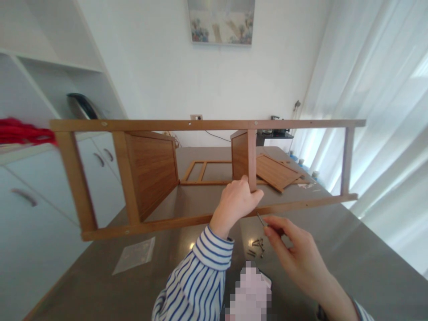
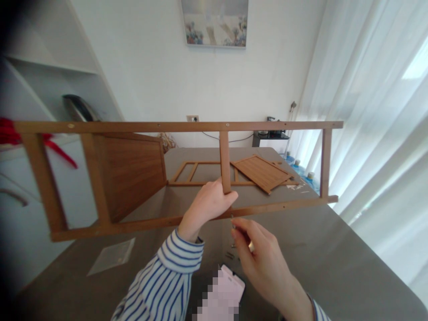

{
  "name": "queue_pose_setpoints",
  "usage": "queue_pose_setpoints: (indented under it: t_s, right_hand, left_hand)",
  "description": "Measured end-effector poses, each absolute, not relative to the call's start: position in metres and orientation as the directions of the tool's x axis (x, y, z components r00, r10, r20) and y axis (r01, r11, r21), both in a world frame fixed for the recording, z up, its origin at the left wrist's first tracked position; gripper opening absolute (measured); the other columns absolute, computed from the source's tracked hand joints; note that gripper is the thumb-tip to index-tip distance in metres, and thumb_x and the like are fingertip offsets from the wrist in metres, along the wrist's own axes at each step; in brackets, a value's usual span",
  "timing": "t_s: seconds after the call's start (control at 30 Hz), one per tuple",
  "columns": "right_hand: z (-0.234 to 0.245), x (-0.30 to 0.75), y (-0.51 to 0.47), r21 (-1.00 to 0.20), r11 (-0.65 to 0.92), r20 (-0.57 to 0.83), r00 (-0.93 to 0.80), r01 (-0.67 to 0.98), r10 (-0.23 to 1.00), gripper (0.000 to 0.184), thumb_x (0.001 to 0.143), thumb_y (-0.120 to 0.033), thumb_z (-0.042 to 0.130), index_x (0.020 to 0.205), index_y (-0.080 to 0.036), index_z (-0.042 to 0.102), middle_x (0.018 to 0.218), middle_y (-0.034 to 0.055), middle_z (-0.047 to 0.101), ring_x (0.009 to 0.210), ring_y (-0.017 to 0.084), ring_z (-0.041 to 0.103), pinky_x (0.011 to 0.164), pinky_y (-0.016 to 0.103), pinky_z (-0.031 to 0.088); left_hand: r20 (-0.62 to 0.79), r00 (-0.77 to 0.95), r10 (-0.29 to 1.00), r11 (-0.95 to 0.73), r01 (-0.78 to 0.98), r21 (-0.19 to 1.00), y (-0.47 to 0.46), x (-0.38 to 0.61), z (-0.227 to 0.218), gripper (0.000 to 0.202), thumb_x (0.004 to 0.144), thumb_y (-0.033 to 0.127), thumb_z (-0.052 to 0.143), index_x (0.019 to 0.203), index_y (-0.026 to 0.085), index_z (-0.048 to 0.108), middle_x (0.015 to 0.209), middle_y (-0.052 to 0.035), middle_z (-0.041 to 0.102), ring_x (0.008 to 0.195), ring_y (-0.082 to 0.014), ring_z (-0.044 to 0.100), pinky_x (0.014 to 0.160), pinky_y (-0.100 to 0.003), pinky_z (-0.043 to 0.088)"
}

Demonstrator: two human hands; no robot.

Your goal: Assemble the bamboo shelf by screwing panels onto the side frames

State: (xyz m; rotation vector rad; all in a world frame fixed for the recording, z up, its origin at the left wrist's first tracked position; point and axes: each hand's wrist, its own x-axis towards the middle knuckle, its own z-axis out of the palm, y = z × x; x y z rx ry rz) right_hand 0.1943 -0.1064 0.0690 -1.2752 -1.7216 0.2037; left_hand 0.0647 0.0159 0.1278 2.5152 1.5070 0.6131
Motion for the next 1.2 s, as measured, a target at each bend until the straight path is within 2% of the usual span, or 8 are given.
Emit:
queue_pose_setpoints:
  t_s: [0.23,0.33,0.5,0.6,0.73,0.83,0.93,1.2]
  right_hand:
    - [0.057,0.197,-0.106,-0.771,0.364,0.478,0.097,0.522,0.873,0.015,0.093,-0.032,0.058,0.104,-0.024,0.064,0.087,0.0005,0.073,0.075,0.012,0.068,0.066,0.020,0.054]
    - [0.055,0.198,-0.105,-0.775,0.369,0.492,0.123,0.513,0.862,0.012,0.091,-0.034,0.060,0.097,-0.023,0.065,0.080,-0.0004,0.072,0.069,0.012,0.067,0.061,0.020,0.054]
    - [0.062,0.205,-0.105,-0.500,0.493,0.688,-0.019,0.711,0.726,0.008,0.092,-0.024,0.059,0.096,-0.022,0.065,0.093,0.0041,0.070,0.084,0.015,0.065,0.073,0.025,0.053]
    - [0.069,0.206,-0.107,-0.320,0.526,0.742,-0.137,0.788,0.656,0.009,0.093,-0.019,0.057,0.097,-0.020,0.065,0.090,0.0052,0.067,0.082,0.015,0.063,0.073,0.028,0.051]
    - [0.073,0.203,-0.109,-0.261,0.526,0.724,-0.196,0.809,0.661,0.009,0.094,-0.017,0.054,0.097,-0.019,0.062,0.081,0.0026,0.067,0.072,0.014,0.061,0.066,0.028,0.048]
    - [0.072,0.199,-0.110,-0.357,0.495,0.689,-0.135,0.792,0.712,0.010,0.094,-0.019,0.054,0.099,-0.020,0.063,0.078,0.0007,0.067,0.068,0.013,0.062,0.063,0.026,0.047]
    - [0.070,0.194,-0.111,-0.535,0.436,0.602,-0.036,0.724,0.798,0.014,0.095,-0.024,0.054,0.101,-0.022,0.065,0.082,0.0003,0.070,0.069,0.012,0.064,0.063,0.023,0.049]
    - [0.067,0.185,-0.108,-0.915,0.195,0.243,0.097,0.353,0.965,0.023,0.088,-0.038,0.061,0.099,-0.021,0.071,0.083,0.0034,0.075,0.068,0.015,0.070,0.060,0.023,0.056]
  left_hand:
    - [0.265,0.417,0.869,-0.487,0.814,0.316,0.016,0.064,0.128,0.031,0.085,0.041,0.041,0.100,0.019,0.058,0.097,-0.0113,0.072,0.090,-0.0281,0.068,0.072,-0.032,0.048]
    - [0.277,0.415,0.867,-0.490,0.810,0.322,0.016,0.064,0.127,0.030,0.085,0.040,0.041,0.100,0.019,0.057,0.097,-0.0109,0.072,0.091,-0.0286,0.068,0.072,-0.033,0.049]
    - [0.284,0.414,0.865,-0.492,0.810,0.318,0.015,0.064,0.127,0.029,0.084,0.039,0.041,0.098,0.019,0.057,0.095,-0.0113,0.072,0.089,-0.0294,0.069,0.071,-0.034,0.049]
    - [0.293,0.412,0.863,-0.493,0.812,0.311,0.015,0.064,0.127,0.029,0.084,0.040,0.041,0.097,0.019,0.057,0.094,-0.0116,0.072,0.088,-0.0297,0.069,0.070,-0.034,0.050]
    - [0.293,0.415,0.861,-0.496,0.810,0.312,0.016,0.064,0.127,0.028,0.083,0.040,0.041,0.095,0.020,0.057,0.093,-0.0113,0.072,0.087,-0.0292,0.069,0.068,-0.033,0.049]
    - [0.294,0.417,0.860,-0.499,0.809,0.311,0.016,0.064,0.128,0.027,0.083,0.040,0.041,0.094,0.020,0.056,0.091,-0.0112,0.072,0.086,-0.0287,0.069,0.068,-0.033,0.049]
    - [0.295,0.416,0.860,-0.498,0.808,0.314,0.015,0.064,0.128,0.027,0.084,0.040,0.042,0.094,0.020,0.057,0.092,-0.0109,0.072,0.086,-0.0284,0.069,0.069,-0.033,0.050]
    - [0.288,0.413,0.864,-0.490,0.819,0.299,0.015,0.063,0.128,0.032,0.085,0.041,0.041,0.099,0.018,0.058,0.093,-0.0122,0.072,0.087,-0.0288,0.069,0.072,-0.033,0.051]
